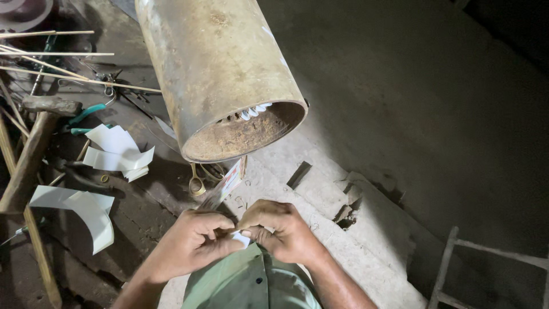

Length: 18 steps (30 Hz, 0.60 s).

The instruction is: The person folds small white paper strips and inserts them into a large cylindrical container, arranging them in a row. They occasionally use a thin wooden stick to adjust the placement of the paper inside the cylinder.

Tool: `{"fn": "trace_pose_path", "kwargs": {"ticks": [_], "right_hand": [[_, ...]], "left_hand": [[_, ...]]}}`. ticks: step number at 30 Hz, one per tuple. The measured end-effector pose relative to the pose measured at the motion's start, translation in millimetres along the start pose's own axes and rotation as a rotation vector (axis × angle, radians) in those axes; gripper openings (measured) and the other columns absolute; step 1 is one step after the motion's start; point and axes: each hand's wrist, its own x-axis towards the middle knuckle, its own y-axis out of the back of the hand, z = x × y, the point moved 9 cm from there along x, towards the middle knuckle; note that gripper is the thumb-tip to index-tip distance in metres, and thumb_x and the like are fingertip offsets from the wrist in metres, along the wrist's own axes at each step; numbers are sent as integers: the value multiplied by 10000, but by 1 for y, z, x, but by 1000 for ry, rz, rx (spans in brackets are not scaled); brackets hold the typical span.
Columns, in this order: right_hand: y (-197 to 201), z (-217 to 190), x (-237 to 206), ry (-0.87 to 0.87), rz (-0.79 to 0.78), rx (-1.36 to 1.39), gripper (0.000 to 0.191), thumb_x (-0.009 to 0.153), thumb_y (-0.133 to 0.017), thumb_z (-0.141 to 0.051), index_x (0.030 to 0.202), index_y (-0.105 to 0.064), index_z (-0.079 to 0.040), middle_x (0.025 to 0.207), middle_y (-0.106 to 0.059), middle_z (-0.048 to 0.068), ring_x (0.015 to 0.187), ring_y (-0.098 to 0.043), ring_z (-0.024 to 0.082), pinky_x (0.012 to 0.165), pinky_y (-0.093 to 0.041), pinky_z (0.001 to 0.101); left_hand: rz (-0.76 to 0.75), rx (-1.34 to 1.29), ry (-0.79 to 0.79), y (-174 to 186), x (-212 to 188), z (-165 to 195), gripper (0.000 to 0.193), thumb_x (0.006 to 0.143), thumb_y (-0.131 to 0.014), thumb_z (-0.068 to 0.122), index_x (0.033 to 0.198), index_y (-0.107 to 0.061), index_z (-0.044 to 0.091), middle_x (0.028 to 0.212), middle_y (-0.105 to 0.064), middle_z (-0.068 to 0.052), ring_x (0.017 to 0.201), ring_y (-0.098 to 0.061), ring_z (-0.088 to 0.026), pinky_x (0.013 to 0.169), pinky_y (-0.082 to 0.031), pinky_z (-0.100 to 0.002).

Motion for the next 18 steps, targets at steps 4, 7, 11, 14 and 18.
{"fn": "trace_pose_path", "kwargs": {"ticks": [4, 7, 11, 14, 18], "right_hand": [[1, -7, 0, 53, 35, -172, 150, 828, -722, 43, 966, -692, -8, 892, -709, 91, 854, -712, 225, 731, -585, 344], [2, -1, -3, 32, 119, -282, 121, 789, -702, 24, 897, -663, -14, 845, -693, 93, 787, -706, 215, 687, -579, 342], [8, 11, -7, 18, 247, -452, 116, 773, -719, -10, 873, -662, -21, 796, -666, 104, 735, -678, 236, 659, -558, 372], [35, 21, -4, -43, 421, -617, 114, 782, -715, -39, 889, -678, -31, 835, -696, 96, 757, -687, 218, 666, -577, 365], [64, 38, -12, -220, 466, -263, 104, 932, -744, -138, 933, -719, -37, 889, -731, 68, 836, -696, 185, 754, -581, 366]], "left_hand": [[105, 83, -54, 3, -1, 11, 96, 862, -763, 105, 873, -751, 10, 665, -701, -54, 516, -643, -105, 453, -507, -295], [221, 209, -203, 1, -3, 28, 61, 849, -748, 63, 834, -711, 17, 637, -646, -79, 509, -621, -177, 476, -481, -322], [509, 439, -272, -4, -3, 45, 104, 793, -756, 80, 785, -660, 41, 645, -624, -95, 539, -613, -255, 510, -472, -360], [707, 544, -385, -1, -17, 64, 92, 827, -732, 98, 819, -660, 41, 687, -622, -103, 572, -610, -244, 527, -476, -358], [795, 447, -271, 16, -28, 59, 105, 897, -722, 120, 869, -703, 21, 683, -667, -48, 531, -615, -115, 473, -447, -288]]}}
